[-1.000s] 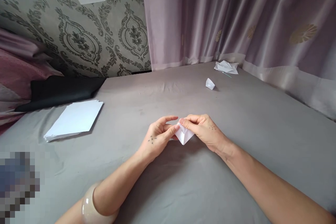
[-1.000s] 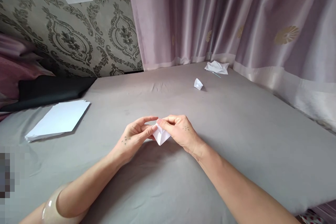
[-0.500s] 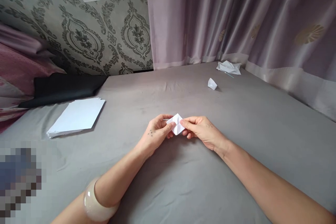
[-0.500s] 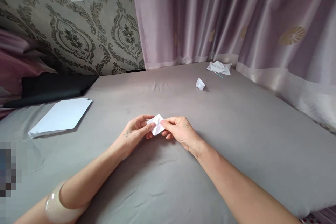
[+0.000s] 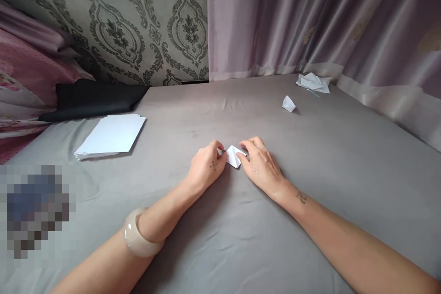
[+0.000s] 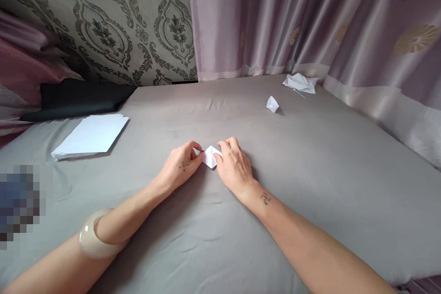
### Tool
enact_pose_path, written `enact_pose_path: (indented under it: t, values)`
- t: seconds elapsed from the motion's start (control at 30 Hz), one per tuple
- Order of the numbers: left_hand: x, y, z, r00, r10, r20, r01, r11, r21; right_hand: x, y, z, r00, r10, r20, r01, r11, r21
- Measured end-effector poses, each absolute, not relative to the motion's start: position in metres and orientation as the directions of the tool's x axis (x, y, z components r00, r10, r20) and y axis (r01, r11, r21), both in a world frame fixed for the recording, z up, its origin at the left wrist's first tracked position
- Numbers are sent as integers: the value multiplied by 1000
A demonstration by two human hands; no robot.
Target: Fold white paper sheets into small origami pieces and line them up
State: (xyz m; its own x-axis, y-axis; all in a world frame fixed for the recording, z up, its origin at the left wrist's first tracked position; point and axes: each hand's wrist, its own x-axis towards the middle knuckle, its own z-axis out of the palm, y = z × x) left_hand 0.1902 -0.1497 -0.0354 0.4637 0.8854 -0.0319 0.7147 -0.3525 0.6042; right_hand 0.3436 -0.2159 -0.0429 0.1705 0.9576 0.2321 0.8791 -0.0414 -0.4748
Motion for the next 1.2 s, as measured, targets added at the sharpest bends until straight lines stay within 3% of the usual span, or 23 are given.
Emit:
enact_pose_path:
  t: [0.17,0.47,0.63,0.87,0.97,1.1,1.2]
  values:
    - [186,-144,-45,640,741,201,576,-636,513,349,-222,-45,-165,925,342,891,289,-351]
    - [172,-145,-32,821,549,155,463,-800,382,356,-233,-27,-398,908,132,888,417,-194]
    - [171,-141,-37,834,519,185,436,-827,355,368,-227,-25,-474,865,166,807,502,-312]
    - [170,-147,-39,833,513,207,458,-849,264,368,-223,-44,-293,904,312,774,416,-477]
    - [171,-149,-42,783,583,217,503,-799,330,370,-220,-47,-233,914,333,767,383,-514]
    - [174,-148,-44,646,743,176,554,-614,563,373,-216,-46,-131,935,328,767,306,-564]
    - [176,-148,-41,559,824,87,578,-463,672,373,-214,-42,-39,964,264,744,204,-636]
